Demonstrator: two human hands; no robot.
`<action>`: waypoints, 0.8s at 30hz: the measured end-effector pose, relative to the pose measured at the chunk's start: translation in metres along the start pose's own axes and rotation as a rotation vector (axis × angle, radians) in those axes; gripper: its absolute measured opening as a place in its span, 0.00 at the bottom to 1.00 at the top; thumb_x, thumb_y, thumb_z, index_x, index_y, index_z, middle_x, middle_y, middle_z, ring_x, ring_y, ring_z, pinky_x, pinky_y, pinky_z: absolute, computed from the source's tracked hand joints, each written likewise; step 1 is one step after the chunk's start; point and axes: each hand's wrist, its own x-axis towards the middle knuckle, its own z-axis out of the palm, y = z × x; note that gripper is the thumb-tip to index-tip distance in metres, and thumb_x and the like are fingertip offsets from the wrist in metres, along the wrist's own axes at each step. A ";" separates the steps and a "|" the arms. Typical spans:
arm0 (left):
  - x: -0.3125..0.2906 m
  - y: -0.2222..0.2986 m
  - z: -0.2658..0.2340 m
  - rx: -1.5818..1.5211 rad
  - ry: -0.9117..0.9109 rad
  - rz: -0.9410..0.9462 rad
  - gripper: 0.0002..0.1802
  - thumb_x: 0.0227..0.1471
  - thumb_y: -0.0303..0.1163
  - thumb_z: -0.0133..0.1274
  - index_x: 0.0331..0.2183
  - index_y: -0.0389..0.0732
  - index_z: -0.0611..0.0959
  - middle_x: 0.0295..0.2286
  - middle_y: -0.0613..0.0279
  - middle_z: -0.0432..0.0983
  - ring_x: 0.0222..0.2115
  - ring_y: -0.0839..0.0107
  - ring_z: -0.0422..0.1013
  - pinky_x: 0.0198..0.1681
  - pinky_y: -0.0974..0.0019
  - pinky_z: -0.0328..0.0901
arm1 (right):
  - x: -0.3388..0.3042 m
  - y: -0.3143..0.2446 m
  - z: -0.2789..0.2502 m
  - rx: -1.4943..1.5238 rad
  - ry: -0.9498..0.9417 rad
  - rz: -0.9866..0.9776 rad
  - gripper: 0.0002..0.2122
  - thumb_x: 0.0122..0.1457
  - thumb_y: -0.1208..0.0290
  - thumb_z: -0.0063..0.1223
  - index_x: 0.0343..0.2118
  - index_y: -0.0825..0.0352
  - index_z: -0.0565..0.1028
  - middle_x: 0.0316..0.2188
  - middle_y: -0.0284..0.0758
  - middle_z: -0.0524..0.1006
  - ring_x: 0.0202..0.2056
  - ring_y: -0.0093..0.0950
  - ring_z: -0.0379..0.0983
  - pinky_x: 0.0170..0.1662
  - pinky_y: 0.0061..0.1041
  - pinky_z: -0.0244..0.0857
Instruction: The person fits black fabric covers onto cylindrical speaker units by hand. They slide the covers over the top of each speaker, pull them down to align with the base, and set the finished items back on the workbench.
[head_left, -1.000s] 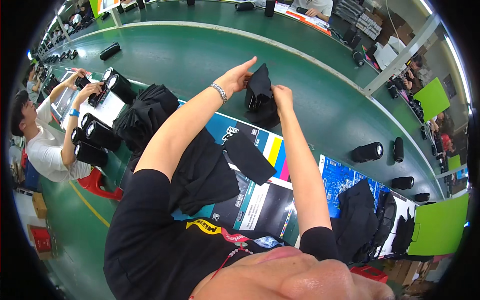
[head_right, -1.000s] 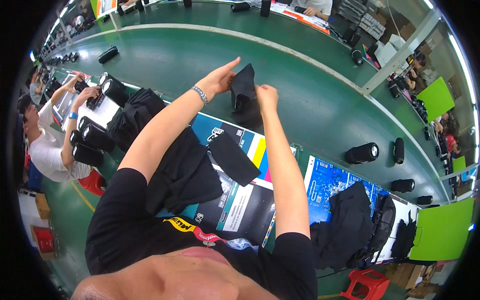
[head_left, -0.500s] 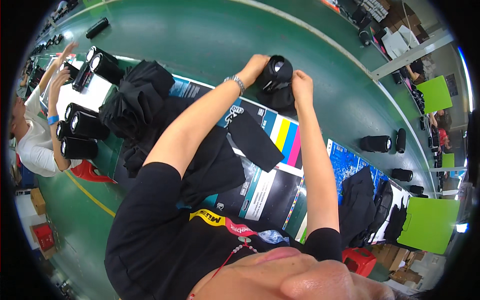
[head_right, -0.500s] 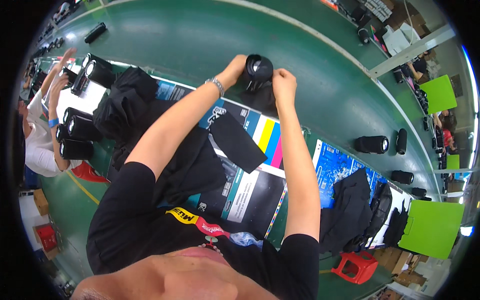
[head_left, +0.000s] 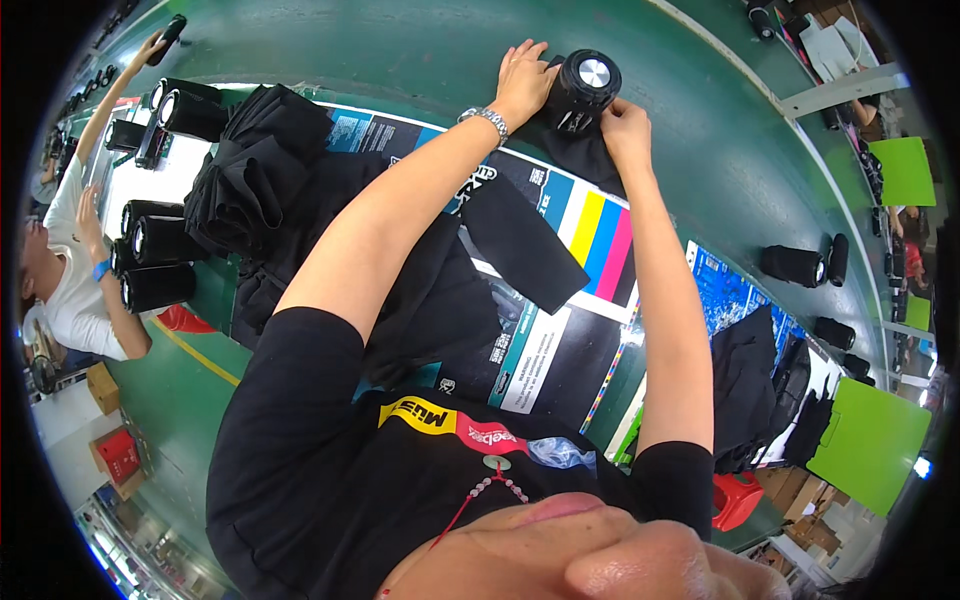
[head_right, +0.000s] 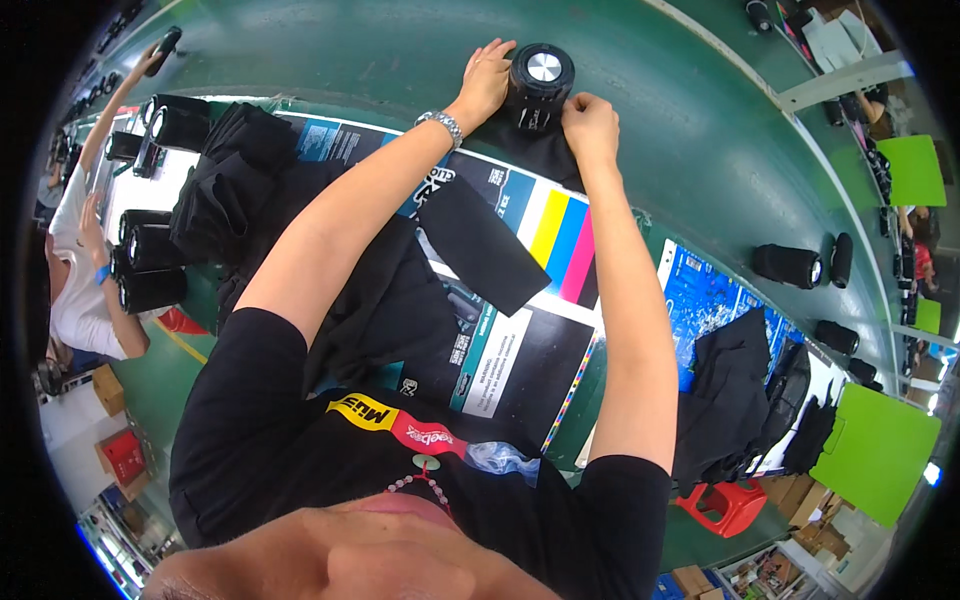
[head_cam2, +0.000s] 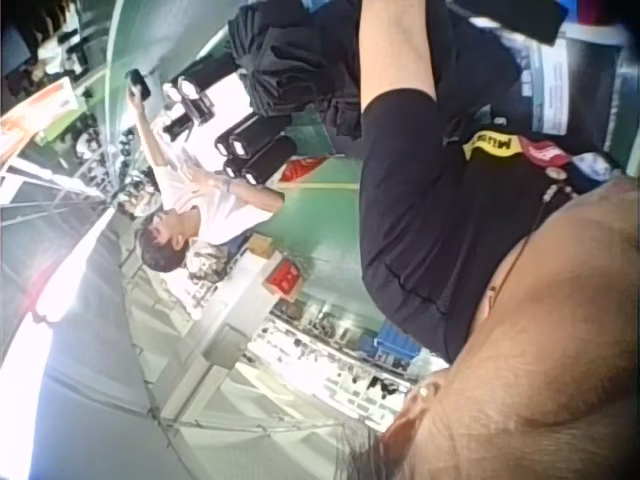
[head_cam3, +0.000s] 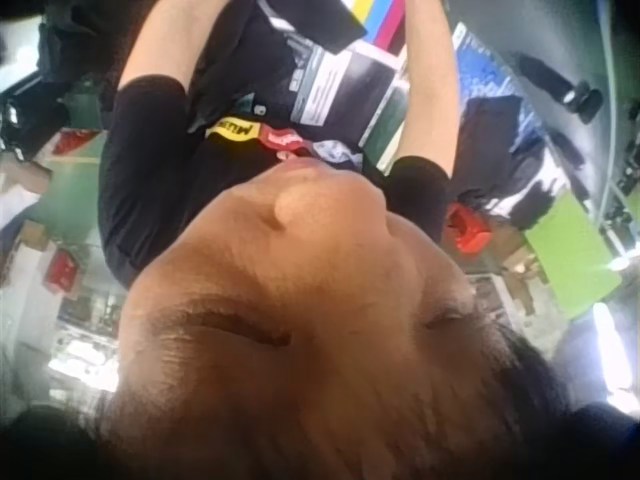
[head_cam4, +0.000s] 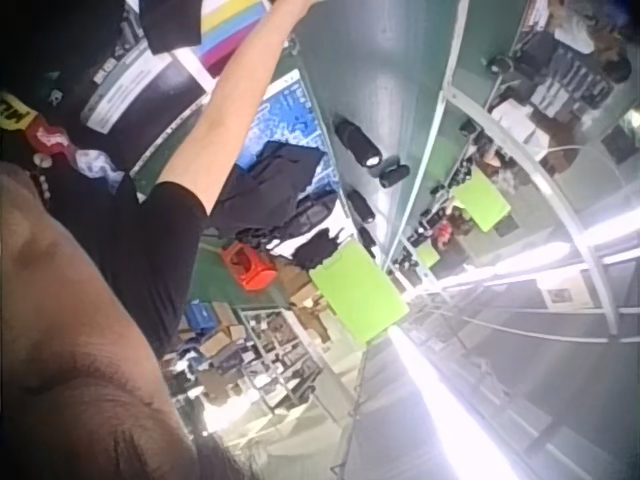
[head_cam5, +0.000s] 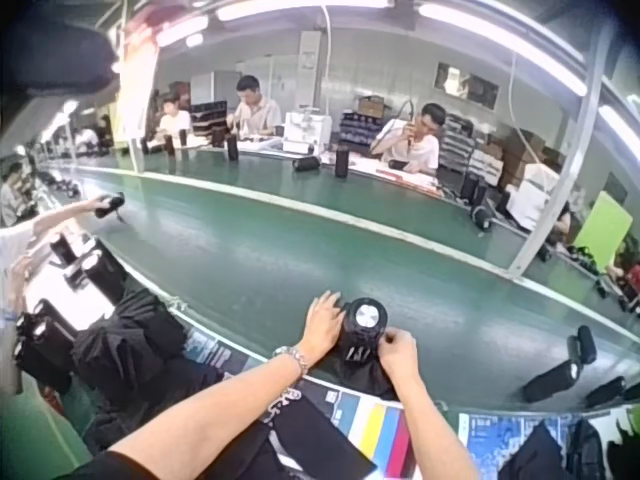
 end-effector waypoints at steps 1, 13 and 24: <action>0.000 0.000 0.002 0.008 -0.014 0.006 0.18 0.54 0.40 0.47 0.29 0.36 0.85 0.51 0.54 0.68 0.56 0.56 0.57 0.61 0.53 0.45 | 0.000 0.000 -0.002 -0.026 -0.020 0.015 0.10 0.49 0.66 0.50 0.27 0.66 0.78 0.28 0.46 0.78 0.36 0.45 0.75 0.40 0.37 0.67; 0.042 0.096 -0.049 -0.704 -0.132 -0.580 0.18 0.50 0.43 0.50 0.40 0.43 0.82 0.44 0.53 0.74 0.47 0.51 0.68 0.52 0.57 0.60 | -0.008 0.007 -0.030 -0.312 -0.120 0.064 0.13 0.52 0.60 0.53 0.36 0.61 0.80 0.37 0.44 0.78 0.42 0.44 0.74 0.46 0.37 0.68; 0.028 0.126 -0.122 -0.702 -0.242 -0.481 0.29 0.49 0.51 0.56 0.40 0.33 0.76 0.32 0.59 0.77 0.32 0.66 0.75 0.35 0.67 0.70 | -0.040 0.002 -0.033 0.739 0.046 0.303 0.35 0.48 0.34 0.50 0.28 0.73 0.78 0.29 0.44 0.79 0.29 0.35 0.75 0.35 0.32 0.66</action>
